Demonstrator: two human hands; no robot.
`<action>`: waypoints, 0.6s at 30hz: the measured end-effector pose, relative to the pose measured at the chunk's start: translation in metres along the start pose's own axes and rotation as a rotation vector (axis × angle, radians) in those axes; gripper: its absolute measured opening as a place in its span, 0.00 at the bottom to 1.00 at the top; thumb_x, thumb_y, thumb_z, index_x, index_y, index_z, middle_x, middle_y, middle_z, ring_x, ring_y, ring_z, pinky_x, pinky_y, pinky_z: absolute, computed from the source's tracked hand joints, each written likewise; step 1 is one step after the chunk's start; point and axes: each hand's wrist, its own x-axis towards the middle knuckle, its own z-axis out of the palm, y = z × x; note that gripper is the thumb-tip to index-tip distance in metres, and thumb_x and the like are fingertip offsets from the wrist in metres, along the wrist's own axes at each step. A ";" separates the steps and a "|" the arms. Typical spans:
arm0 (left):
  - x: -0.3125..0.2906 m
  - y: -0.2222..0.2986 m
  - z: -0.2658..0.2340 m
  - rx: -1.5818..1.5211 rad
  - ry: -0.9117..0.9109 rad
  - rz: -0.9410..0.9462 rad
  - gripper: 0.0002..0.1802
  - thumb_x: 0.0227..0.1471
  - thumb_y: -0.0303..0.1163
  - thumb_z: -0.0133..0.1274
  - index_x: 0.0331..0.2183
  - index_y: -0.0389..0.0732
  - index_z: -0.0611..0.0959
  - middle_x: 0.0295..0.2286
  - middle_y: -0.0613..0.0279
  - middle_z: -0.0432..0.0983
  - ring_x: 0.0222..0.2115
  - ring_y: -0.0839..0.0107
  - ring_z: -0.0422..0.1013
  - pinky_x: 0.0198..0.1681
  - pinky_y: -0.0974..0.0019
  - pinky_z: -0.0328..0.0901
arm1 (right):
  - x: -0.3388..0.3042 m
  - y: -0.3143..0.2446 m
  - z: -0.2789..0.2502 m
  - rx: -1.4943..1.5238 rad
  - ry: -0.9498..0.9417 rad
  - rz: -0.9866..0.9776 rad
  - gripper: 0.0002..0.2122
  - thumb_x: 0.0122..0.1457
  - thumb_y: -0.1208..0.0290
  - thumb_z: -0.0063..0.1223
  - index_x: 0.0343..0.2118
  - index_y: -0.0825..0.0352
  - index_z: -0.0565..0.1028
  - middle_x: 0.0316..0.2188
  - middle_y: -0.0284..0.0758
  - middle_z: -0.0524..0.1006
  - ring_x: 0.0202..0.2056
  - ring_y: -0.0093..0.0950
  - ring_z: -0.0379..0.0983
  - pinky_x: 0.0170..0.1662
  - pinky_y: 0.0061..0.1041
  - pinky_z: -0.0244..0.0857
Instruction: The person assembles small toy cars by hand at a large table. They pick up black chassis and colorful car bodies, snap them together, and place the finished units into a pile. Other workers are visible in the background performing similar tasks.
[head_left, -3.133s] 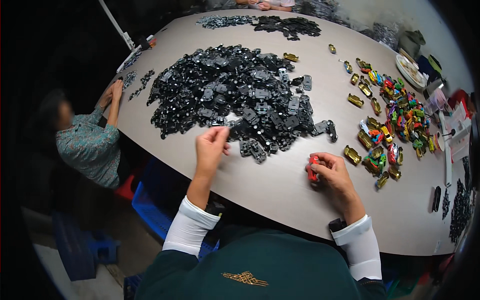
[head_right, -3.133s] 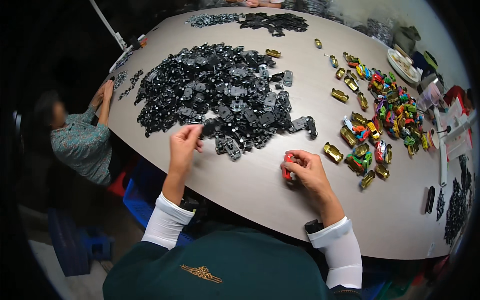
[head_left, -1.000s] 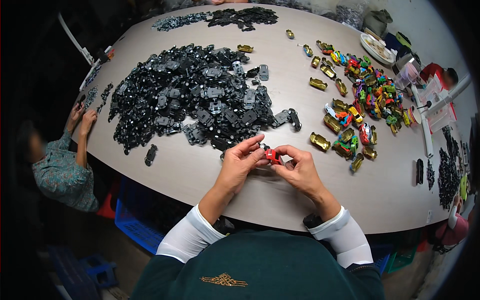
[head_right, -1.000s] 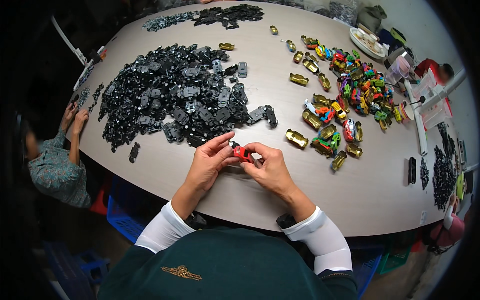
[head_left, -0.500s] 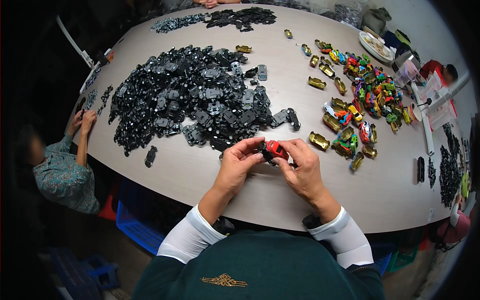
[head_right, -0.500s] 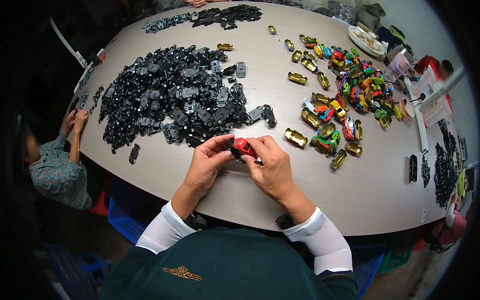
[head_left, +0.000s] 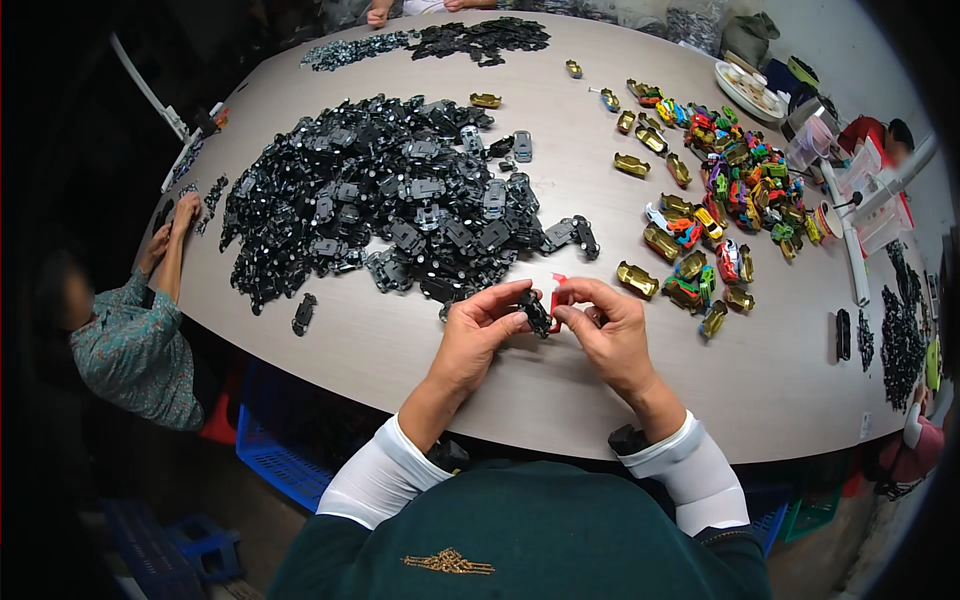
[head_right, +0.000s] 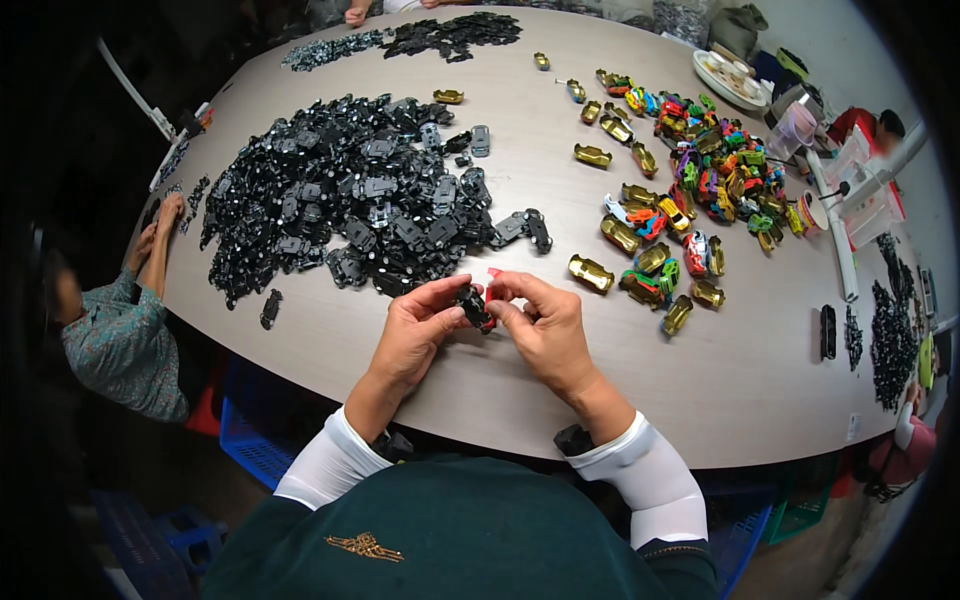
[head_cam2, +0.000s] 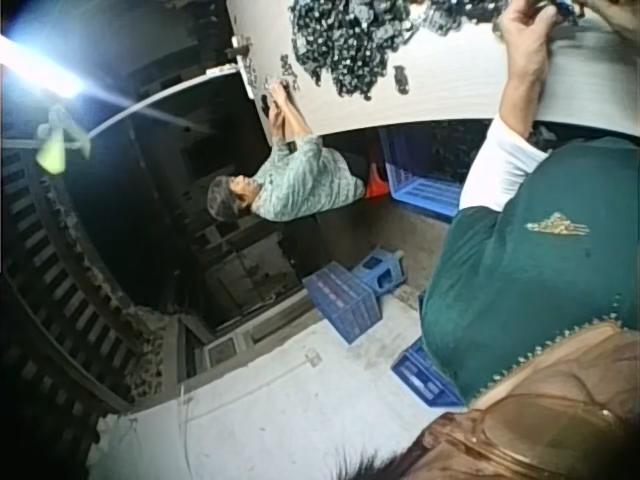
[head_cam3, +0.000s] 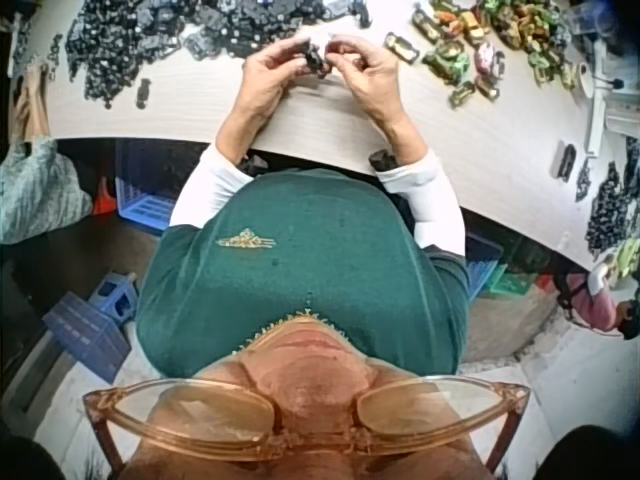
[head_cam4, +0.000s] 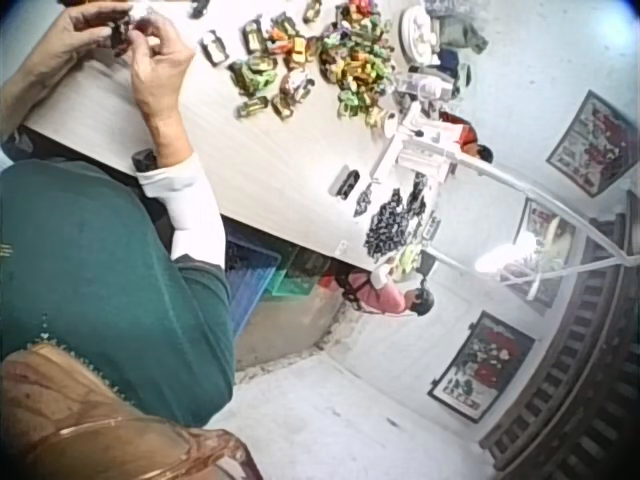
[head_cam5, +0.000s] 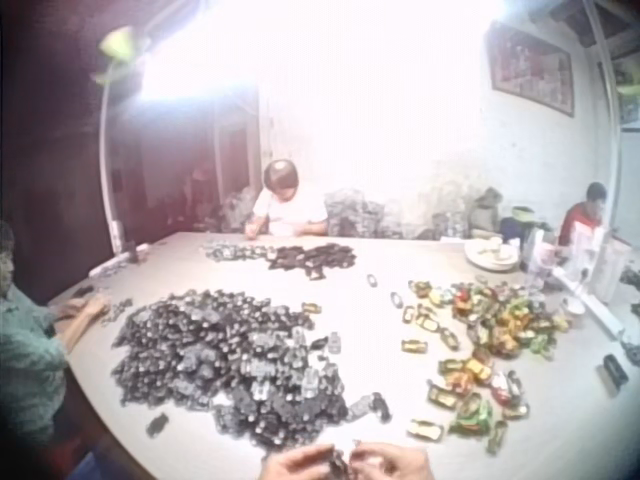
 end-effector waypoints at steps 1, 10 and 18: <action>-0.001 -0.001 -0.001 -0.008 0.022 0.005 0.22 0.51 0.18 0.53 0.50 0.31 0.74 0.44 0.54 0.75 0.41 0.73 0.73 0.45 0.71 0.69 | -0.001 -0.005 0.003 -0.067 -0.004 0.031 0.14 0.52 0.81 0.57 0.43 0.71 0.75 0.30 0.36 0.79 0.27 0.18 0.73 0.29 0.18 0.68; -0.003 0.005 0.002 0.046 -0.041 0.021 0.18 0.51 0.18 0.54 0.46 0.31 0.77 0.40 0.54 0.78 0.41 0.72 0.74 0.48 0.70 0.68 | -0.002 0.002 0.010 -0.364 -0.041 -0.228 0.18 0.47 0.79 0.61 0.44 0.69 0.76 0.29 0.41 0.78 0.27 0.33 0.76 0.28 0.28 0.70; 0.002 0.006 0.001 0.070 -0.026 0.036 0.18 0.51 0.18 0.54 0.46 0.31 0.78 0.41 0.53 0.78 0.41 0.69 0.74 0.48 0.67 0.69 | -0.003 -0.003 0.008 -0.352 -0.007 -0.188 0.18 0.47 0.79 0.61 0.44 0.69 0.76 0.29 0.41 0.78 0.28 0.34 0.76 0.29 0.27 0.70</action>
